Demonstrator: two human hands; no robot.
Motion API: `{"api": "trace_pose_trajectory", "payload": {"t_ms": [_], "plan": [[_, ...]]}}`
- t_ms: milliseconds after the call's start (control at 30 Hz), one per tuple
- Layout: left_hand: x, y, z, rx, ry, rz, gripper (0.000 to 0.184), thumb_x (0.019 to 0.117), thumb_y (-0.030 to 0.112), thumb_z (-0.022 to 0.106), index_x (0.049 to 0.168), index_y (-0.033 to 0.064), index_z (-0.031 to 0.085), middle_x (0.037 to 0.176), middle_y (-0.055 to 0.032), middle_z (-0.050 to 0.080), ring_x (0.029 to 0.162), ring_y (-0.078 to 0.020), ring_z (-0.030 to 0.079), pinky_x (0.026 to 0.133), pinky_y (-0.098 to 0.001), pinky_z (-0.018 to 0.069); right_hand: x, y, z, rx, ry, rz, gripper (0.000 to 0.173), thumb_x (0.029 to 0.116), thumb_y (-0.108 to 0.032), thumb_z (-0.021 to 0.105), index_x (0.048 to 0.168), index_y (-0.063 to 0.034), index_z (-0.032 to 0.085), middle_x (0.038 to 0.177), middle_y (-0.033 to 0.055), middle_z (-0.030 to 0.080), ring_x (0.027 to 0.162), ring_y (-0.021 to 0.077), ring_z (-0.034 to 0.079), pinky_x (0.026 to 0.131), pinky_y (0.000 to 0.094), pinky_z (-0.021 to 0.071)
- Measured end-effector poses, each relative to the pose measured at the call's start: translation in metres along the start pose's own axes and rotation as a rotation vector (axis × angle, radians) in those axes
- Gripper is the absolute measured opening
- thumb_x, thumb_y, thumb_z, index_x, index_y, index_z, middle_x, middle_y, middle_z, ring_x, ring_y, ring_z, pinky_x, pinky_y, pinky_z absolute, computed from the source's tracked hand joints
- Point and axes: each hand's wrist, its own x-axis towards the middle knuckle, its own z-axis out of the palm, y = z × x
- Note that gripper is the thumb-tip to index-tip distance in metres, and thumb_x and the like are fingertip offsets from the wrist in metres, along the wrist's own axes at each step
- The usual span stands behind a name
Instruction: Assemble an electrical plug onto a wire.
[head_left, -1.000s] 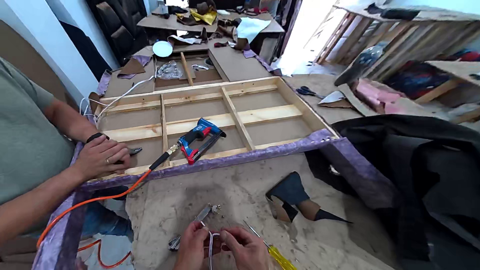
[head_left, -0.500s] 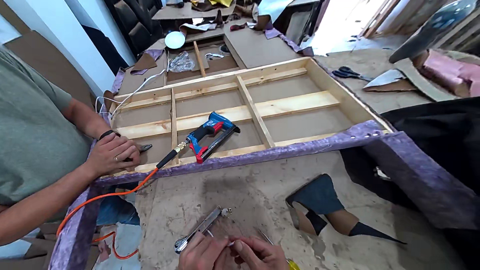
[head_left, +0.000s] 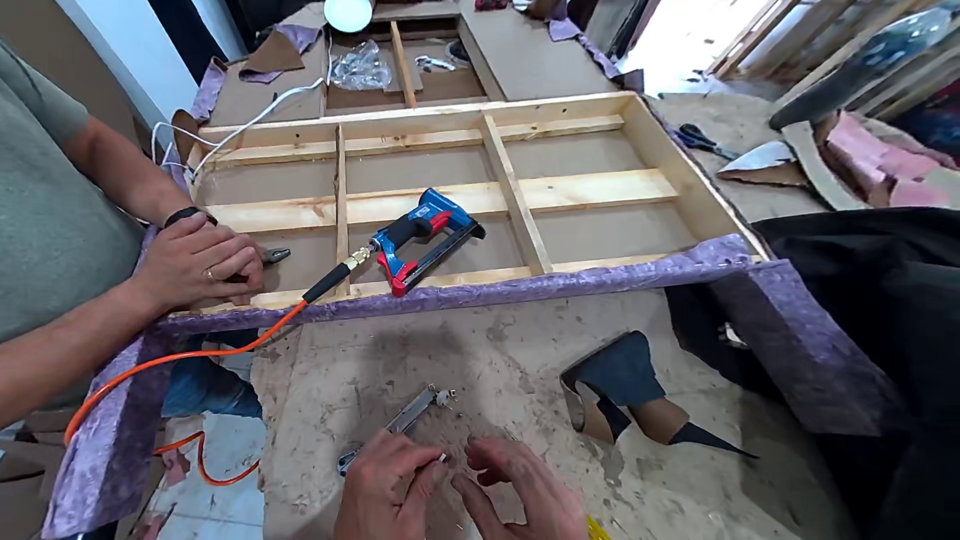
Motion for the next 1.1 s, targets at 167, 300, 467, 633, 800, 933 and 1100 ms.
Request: {"api": "trace_pose_trajectory", "payload": {"t_ms": [167, 300, 467, 633, 800, 933, 1100], "plan": [[0.003, 0.001, -0.003, 0.013, -0.054, 0.04, 0.027, 0.1024, 0.033, 0.061, 0.102, 0.0141, 0.081, 0.084, 0.0045, 0.071, 0.083, -0.0066, 0.061, 0.075, -0.025, 0.0501, 0.002, 0.002, 0.008, -0.254, 0.134, -0.216, 0.02, 0.0938, -0.021, 0.076, 0.111, -0.0116, 0.071, 0.1, 0.005, 0.074, 0.085, 0.009, 0.072, 0.071, 0.0202, 0.0601], [0.004, 0.003, -0.006, 0.026, -0.072, 0.091, 0.026, 0.1017, 0.033, 0.062, 0.099, 0.0144, 0.081, 0.081, 0.005, 0.07, 0.082, -0.0071, 0.06, 0.074, -0.0246, 0.0486, -0.001, 0.006, 0.002, -0.306, 0.115, -0.314, 0.017, 0.0976, -0.021, 0.071, 0.112, -0.013, 0.071, 0.102, 0.0045, 0.074, 0.086, 0.0096, 0.072, 0.071, 0.0201, 0.0581], [0.0, 0.01, -0.003, 0.005, -0.045, 0.119, 0.022, 0.0987, 0.031, 0.066, 0.096, 0.0154, 0.081, 0.082, 0.0069, 0.071, 0.082, -0.0053, 0.06, 0.075, -0.0241, 0.0487, -0.001, 0.005, -0.008, -0.211, 0.09, -0.238, 0.013, 0.101, -0.024, 0.066, 0.106, -0.0128, 0.071, 0.097, 0.0026, 0.075, 0.085, 0.0067, 0.072, 0.07, 0.019, 0.0587], [-0.003, 0.011, 0.0, 0.09, 0.035, 0.172, 0.016, 0.0956, 0.028, 0.069, 0.095, 0.0179, 0.082, 0.081, 0.0084, 0.071, 0.081, -0.0039, 0.06, 0.074, -0.0238, 0.0485, 0.012, -0.037, -0.019, 0.762, -0.103, 0.847, 0.014, 0.1029, -0.005, 0.055, 0.097, 0.0007, 0.065, 0.071, 0.0055, 0.069, 0.058, 0.0147, 0.068, 0.052, 0.0303, 0.0599], [-0.002, 0.01, -0.002, 0.103, -0.026, 0.157, 0.025, 0.1013, 0.033, 0.062, 0.097, 0.0166, 0.08, 0.082, 0.0067, 0.07, 0.082, -0.0061, 0.06, 0.074, -0.0244, 0.0485, 0.007, -0.027, -0.027, 0.467, -0.124, 0.511, 0.015, 0.1018, -0.008, 0.059, 0.109, -0.0004, 0.07, 0.091, 0.0043, 0.076, 0.072, 0.0118, 0.074, 0.06, 0.0284, 0.0637], [-0.002, 0.008, -0.002, 0.066, -0.076, 0.17, 0.03, 0.1033, 0.035, 0.058, 0.097, 0.0153, 0.08, 0.079, 0.0053, 0.067, 0.08, -0.007, 0.058, 0.073, -0.0251, 0.0472, 0.002, 0.0, -0.033, -0.179, -0.098, -0.16, 0.028, 0.0978, -0.026, 0.07, 0.122, -0.0112, 0.068, 0.108, 0.0069, 0.073, 0.088, 0.0119, 0.072, 0.068, 0.0269, 0.062], [-0.001, 0.012, -0.007, 0.071, -0.082, 0.211, 0.021, 0.099, 0.029, 0.065, 0.097, 0.0152, 0.081, 0.081, 0.0043, 0.071, 0.081, -0.0078, 0.06, 0.075, -0.0267, 0.0485, 0.006, 0.001, -0.035, -0.185, -0.151, -0.244, 0.014, 0.1022, -0.025, 0.063, 0.104, -0.0148, 0.073, 0.098, 0.0025, 0.074, 0.086, 0.0107, 0.071, 0.069, 0.0253, 0.0581]]}}
